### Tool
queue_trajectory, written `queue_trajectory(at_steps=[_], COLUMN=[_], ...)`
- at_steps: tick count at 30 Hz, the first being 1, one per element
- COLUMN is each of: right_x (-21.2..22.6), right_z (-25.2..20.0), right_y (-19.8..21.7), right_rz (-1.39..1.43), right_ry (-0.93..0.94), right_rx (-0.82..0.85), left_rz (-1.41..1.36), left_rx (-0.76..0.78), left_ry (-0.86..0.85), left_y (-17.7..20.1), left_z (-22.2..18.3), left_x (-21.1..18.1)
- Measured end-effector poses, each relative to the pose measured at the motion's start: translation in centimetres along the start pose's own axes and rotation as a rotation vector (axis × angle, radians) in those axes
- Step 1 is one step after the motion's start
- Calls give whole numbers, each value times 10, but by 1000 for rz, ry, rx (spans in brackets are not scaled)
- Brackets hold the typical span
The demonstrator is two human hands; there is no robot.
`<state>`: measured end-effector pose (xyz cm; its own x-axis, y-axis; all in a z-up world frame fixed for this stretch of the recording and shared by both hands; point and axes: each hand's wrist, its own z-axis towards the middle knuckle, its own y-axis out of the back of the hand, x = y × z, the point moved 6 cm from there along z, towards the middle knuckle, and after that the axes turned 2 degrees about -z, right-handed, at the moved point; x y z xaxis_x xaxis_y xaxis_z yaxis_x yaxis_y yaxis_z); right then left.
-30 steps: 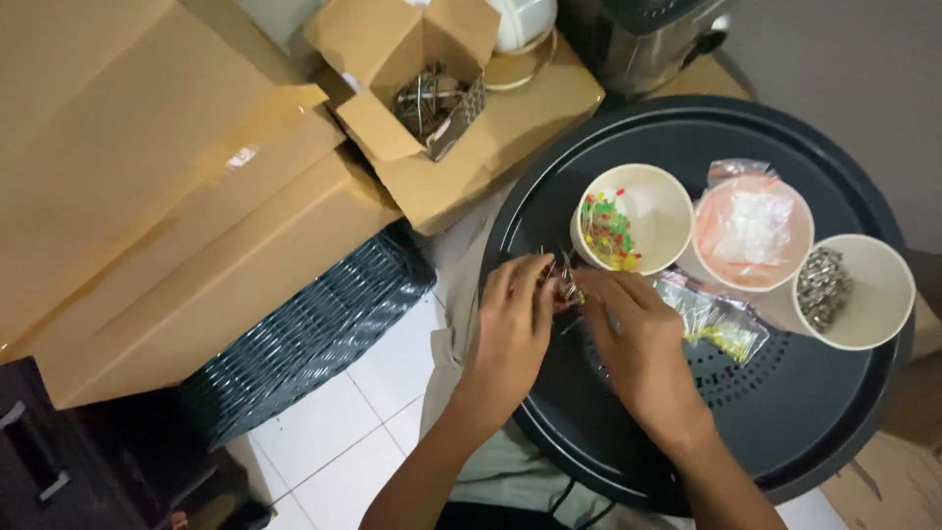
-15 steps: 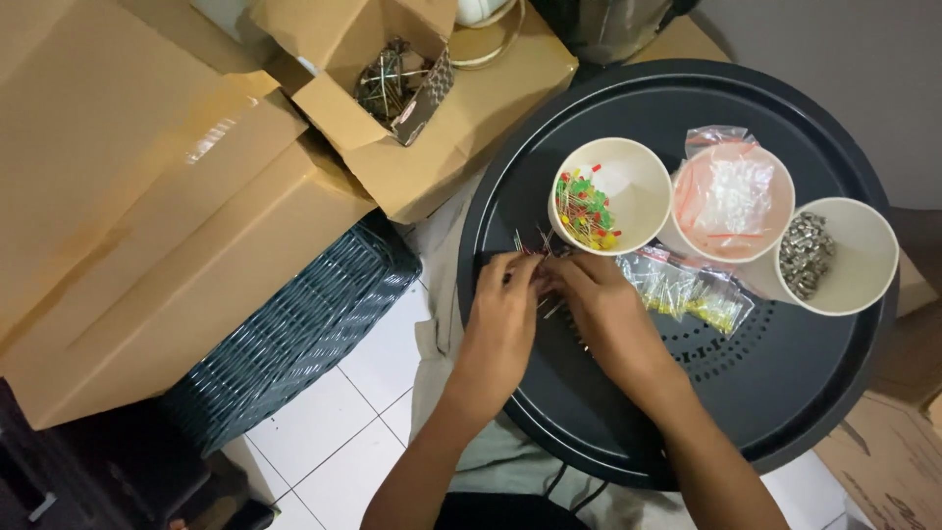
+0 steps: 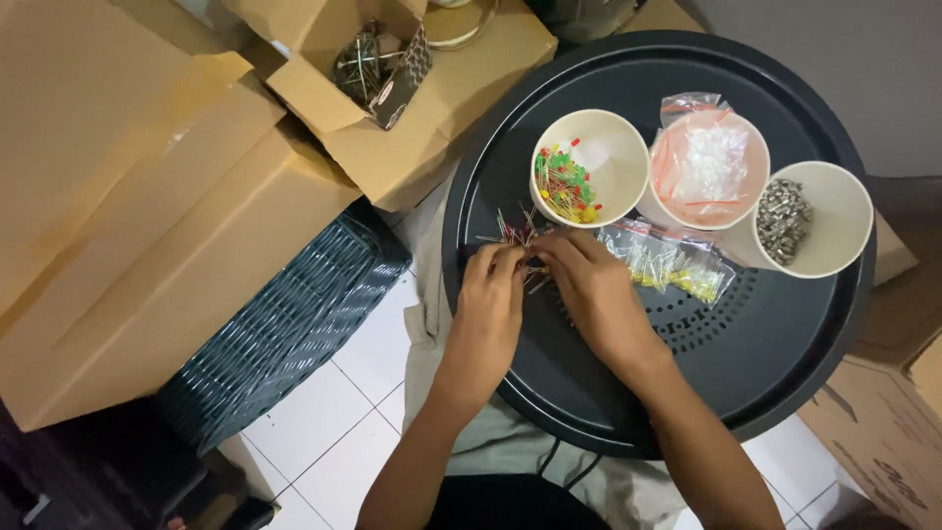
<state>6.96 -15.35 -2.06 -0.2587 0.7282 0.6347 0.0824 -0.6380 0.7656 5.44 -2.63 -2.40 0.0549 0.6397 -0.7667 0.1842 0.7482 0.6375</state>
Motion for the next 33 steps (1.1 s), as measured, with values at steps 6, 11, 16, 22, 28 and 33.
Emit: queue_trajectory(at_steps=[6,11,16,22,28,33], right_x=[19,7,11,4,6,13], right_z=[-2,-7,1,-1,2,3], right_y=[13,-2,5,-4,2,12], right_rz=[-251,-319,-174,-119,42,360], right_ry=[50,117,35,-13,-11,-7], right_rx=[28,90,91,61,7,-95], left_rz=[-17,3,20,2,-2,-156], left_rx=[-31,-38,-70,-72,-40,-25], left_ry=[3,-11,-38,-27,-11,28], left_y=[1,-4,3,-6,-13,-3], left_z=[-1,1,3,1,1,0], left_x=[-1,6,-9,6,14,-3])
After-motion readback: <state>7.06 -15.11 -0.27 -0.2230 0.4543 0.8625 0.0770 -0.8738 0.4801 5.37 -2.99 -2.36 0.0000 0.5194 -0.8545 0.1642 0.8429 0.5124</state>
